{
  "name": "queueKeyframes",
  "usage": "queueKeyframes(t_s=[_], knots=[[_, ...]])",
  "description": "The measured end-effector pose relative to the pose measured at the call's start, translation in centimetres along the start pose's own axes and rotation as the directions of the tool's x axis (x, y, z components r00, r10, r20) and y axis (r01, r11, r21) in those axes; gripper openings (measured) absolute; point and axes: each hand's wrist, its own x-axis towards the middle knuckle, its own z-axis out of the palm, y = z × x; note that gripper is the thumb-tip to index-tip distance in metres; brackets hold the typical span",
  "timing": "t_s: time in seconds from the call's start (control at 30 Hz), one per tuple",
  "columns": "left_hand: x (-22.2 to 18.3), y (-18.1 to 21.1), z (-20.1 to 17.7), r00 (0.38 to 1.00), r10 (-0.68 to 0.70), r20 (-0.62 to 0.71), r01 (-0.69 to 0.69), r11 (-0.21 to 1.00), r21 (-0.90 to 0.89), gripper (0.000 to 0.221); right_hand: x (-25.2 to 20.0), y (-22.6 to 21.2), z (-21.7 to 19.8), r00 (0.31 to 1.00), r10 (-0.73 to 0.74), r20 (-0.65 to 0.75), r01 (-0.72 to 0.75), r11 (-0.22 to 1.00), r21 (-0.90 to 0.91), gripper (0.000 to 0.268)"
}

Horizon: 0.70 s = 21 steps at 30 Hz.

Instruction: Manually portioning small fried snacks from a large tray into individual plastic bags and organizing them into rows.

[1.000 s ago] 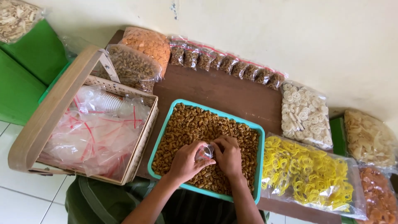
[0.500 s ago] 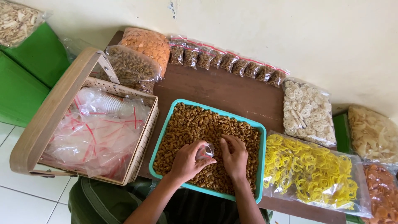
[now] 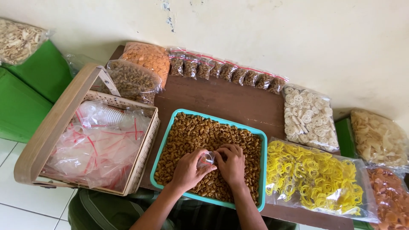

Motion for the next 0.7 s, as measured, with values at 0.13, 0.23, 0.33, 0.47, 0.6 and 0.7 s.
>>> queueKeyframes(t_s=[0.13, 0.23, 0.33, 0.47, 0.6, 0.7], knots=[[0.01, -0.04, 0.02, 1.0, -0.006, -0.003, 0.006, 1.0, -0.006, 0.047, 0.0, -0.57, -0.46, 1.0, 0.014, 0.008, -0.014, 1.0, 0.001, 0.019], [0.19, 0.55, -0.39, 1.0, -0.015, -0.002, 0.015, 1.0, -0.008, 0.048, 0.03, -0.78, -0.93, 1.0, 0.002, 0.026, -0.002, 1.0, 0.005, 0.02], [0.21, 0.33, -0.18, 1.0, -0.016, 0.008, 0.016, 1.0, -0.021, 0.044, 0.09, -0.71, -0.85, 0.998, 0.027, 0.05, -0.027, 1.0, -0.009, 0.025], [0.16, 0.45, -0.37, 1.0, -0.021, 0.01, 0.021, 1.0, -0.005, 0.044, 0.13, -0.34, -0.53, 0.998, 0.041, 0.053, -0.041, 0.999, 0.005, 0.03], [0.25, 0.2, -0.17, 1.0, -0.014, 0.007, 0.014, 1.0, 0.008, 0.042, 0.4, -0.06, -0.49, 0.999, -0.001, 0.047, -0.001, 1.0, 0.029, 0.024], [0.15, 0.39, -0.21, 1.0, -0.015, 0.009, 0.015, 1.0, 0.01, 0.042, 0.21, -0.51, -1.13, 0.999, -0.04, 0.029, 0.038, 0.996, 0.081, 0.02]])
